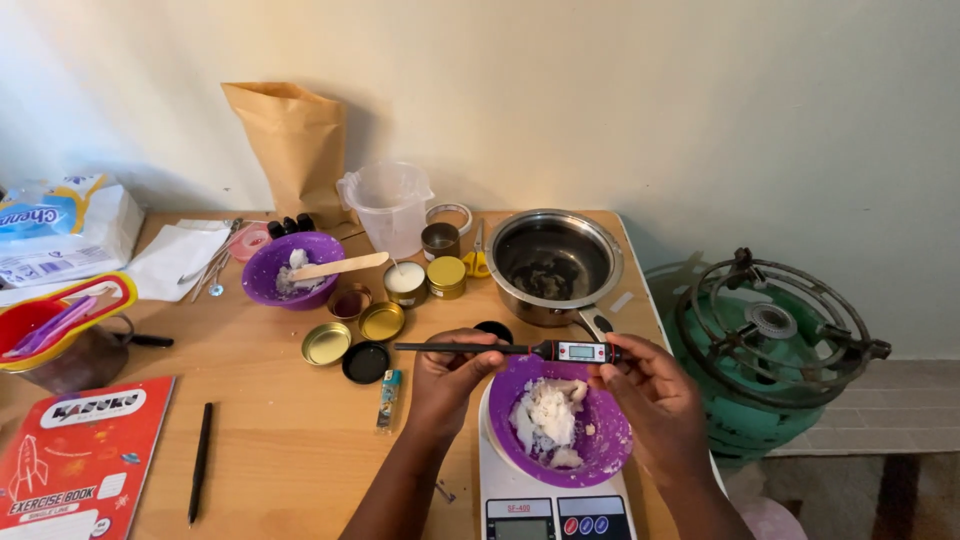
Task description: Preparing tins and weighing wax for candle production, including setting up a heating station.
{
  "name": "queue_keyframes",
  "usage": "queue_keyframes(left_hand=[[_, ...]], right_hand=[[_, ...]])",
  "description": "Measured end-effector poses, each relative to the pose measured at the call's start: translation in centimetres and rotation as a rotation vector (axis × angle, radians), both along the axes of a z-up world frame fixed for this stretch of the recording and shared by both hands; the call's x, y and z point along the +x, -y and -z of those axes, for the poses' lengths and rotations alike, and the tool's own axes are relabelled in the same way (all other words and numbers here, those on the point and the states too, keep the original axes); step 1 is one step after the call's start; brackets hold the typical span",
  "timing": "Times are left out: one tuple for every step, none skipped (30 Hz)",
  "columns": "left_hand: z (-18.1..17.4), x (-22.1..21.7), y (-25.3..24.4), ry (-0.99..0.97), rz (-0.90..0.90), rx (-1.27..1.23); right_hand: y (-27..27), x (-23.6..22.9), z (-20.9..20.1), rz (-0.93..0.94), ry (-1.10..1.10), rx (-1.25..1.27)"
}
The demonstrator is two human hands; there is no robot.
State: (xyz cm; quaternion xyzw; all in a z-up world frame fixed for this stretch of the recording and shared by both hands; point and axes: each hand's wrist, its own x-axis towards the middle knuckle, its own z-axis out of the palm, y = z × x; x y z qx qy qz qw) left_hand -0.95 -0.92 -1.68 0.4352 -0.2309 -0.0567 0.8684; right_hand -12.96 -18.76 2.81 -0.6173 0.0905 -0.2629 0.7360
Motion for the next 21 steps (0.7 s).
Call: queue_keyframes(left_hand=[[-0.2,-0.1,0.0,-0.001,-0.002,0.001],[-0.3,-0.2,0.0,-0.01,0.004,0.004],[-0.5,-0.3,0.1,-0.019,0.014,0.008],[-0.6,-0.3,0.1,-0.021,0.015,0.009],[-0.7,-0.4,0.1,-0.001,0.024,0.003],[-0.8,-0.4,0.2,0.019,0.033,-0.003],[-0.5,-0.2,0.1,0.019,0.032,0.0],[-0.3,-0.1,0.1,0.022,0.049,-0.003],[-0.1,0.1,0.0,0.026,0.065,-0.006],[-0.1,0.2,-0.1,0.028,0.064,-0.002],[-0.1,0.0,-0.4,0.048,0.092,-0.037],[-0.2,-0.3,-0.6,0.068,0.121,-0.073],[-0.3,-1.3,-1.1,0.082,0.121,-0.068],[-0.5,-2.4,-1.7,-0.044,0.03,-0.043],[-0.5,-3.4,-1.8,-0.168,-0.056,-0.027],[-0.9,-4.3,-2.2,-0.153,-0.051,-0.031],[-0.8,-6.0,-2.8,-0.291,-0.156,-0.061],[-0.7,-7.8,-3.5,-0.431,-0.26,-0.09],[-0.6,-8.8,-4.3,-0.429,-0.266,-0.094],[-0.6,-9.9,-5.1,-0.54,-0.364,-0.068],[-0.4,-11.3,-6.1,-0.655,-0.467,-0.039]], right_hand=[[0.2,0.0,0.4,-0.002,-0.001,0.001],[0.4,0.1,0.7,-0.014,0.022,0.027],[0.6,0.0,1.1,-0.022,0.045,0.054],[0.7,0.0,1.3,-0.02,0.043,0.055],[0.8,0.0,1.5,-0.034,0.073,0.071],[0.9,-0.1,1.7,-0.048,0.103,0.086],[0.8,-0.2,1.6,-0.049,0.102,0.089],[0.8,-0.3,1.5,-0.036,0.069,0.097],[0.6,-0.5,1.3,-0.024,0.037,0.105],[0.5,-0.5,1.2,-0.026,0.039,0.109],[0.3,-0.8,1.1,-0.038,0.054,0.081],[0.0,-1.1,0.9,-0.051,0.069,0.052],[-0.5,-1.5,0.9,-0.051,0.083,0.056],[-1.0,-1.9,0.9,-0.091,0.108,0.015],[-1.2,-2.3,0.8,-0.126,0.133,-0.036],[-1.9,-2.4,0.5,-0.122,0.148,-0.041],[-2.8,-3.2,0.6,-0.157,0.125,-0.171],[-3.7,-3.9,0.6,-0.191,0.101,-0.301],[-4.6,-4.5,1.1,-0.198,0.103,-0.303],[-5.6,-5.2,1.6,-0.265,0.147,-0.352],[-6.8,-6.0,2.3,-0.339,0.19,-0.397]])
